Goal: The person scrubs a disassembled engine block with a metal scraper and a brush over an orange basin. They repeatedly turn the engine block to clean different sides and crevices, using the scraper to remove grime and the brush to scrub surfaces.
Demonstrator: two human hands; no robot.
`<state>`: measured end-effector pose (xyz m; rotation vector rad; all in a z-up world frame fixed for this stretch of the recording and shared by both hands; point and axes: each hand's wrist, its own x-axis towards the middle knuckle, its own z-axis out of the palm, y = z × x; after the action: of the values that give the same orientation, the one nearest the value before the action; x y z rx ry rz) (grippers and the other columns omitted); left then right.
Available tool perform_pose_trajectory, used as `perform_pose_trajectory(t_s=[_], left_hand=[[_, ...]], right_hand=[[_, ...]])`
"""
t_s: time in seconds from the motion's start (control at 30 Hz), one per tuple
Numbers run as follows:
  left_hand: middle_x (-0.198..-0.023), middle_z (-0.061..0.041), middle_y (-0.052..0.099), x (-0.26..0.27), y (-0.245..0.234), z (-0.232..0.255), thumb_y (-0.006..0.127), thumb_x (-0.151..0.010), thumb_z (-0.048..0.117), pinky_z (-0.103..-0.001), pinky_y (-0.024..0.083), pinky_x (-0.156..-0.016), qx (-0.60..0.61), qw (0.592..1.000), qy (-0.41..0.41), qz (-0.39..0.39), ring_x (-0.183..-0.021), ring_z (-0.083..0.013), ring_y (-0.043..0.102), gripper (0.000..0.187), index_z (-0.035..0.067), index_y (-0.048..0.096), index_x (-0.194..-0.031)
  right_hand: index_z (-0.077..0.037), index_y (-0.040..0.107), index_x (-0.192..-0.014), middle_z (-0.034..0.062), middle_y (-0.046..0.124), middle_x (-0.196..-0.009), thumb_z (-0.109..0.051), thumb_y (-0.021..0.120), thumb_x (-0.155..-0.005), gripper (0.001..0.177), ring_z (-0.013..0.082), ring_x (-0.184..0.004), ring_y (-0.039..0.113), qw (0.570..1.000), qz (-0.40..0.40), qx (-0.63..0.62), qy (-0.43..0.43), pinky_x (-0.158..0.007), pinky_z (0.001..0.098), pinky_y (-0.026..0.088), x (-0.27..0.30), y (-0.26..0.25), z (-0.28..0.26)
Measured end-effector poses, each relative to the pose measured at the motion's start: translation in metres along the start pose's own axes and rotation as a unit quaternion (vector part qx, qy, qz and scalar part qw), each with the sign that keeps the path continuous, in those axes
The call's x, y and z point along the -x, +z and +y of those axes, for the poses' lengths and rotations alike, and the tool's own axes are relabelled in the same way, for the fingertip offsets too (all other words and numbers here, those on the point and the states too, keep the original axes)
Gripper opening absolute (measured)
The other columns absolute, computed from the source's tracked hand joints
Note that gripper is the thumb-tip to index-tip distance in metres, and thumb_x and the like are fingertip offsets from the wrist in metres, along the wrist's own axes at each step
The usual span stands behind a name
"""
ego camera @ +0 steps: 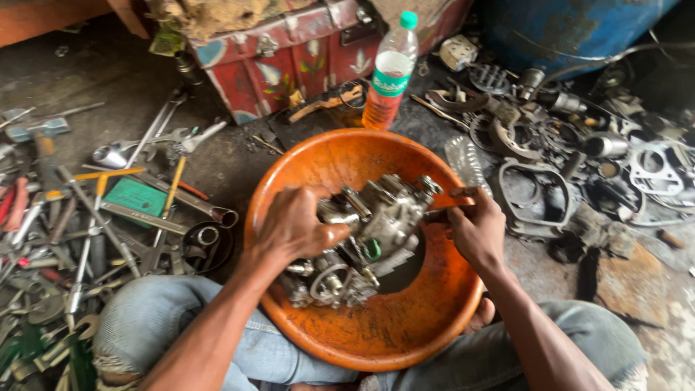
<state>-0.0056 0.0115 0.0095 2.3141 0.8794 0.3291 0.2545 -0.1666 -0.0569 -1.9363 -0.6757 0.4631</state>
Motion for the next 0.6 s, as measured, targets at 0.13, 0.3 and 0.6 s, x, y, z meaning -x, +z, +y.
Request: perform_pose_trajectory(t_s=[0.13,0.3,0.6], left_hand=[[-0.046,-0.008,0.056,0.003,-0.021,0.005,0.066,-0.06,0.05,-0.038,0.038,-0.034,0.001,0.998,0.027,0.05,-0.037,-0.021,0.052,0.058,0.002,0.077,-0.09],[-0.049,-0.011,0.056,0.005,-0.023,-0.006,0.067,-0.066,0.046,-0.039,0.044,-0.046,-0.05,0.991,0.032,0.122,-0.043,-0.0191,0.053,0.046,0.0,0.069,-0.065],[-0.045,-0.008,0.056,0.009,-0.02,0.012,0.065,-0.063,0.05,-0.042,0.04,-0.04,0.0,0.999,-0.009,0.048,-0.038,-0.0215,0.05,0.046,0.007,0.074,-0.077]], right_hand=[[-0.003,0.065,-0.109,0.0185,0.076,-0.088,-0.008,0.064,-0.09,0.019,0.0309,-0.079,0.076,0.969,-0.041,0.202,-0.136,-0.069,0.0433,0.061,-0.009,0.021,0.026],[0.003,0.063,-0.106,0.0283,0.069,-0.091,-0.013,0.069,-0.079,0.032,0.0381,-0.079,0.072,0.793,-0.3,0.508,-0.15,-0.066,0.0471,0.061,0.029,0.076,0.063],[0.006,0.062,-0.113,0.0284,0.061,-0.113,-0.01,0.076,-0.074,0.044,0.0368,-0.079,0.072,0.828,-0.295,0.46,-0.126,-0.058,0.0411,0.065,0.026,0.073,0.039]])
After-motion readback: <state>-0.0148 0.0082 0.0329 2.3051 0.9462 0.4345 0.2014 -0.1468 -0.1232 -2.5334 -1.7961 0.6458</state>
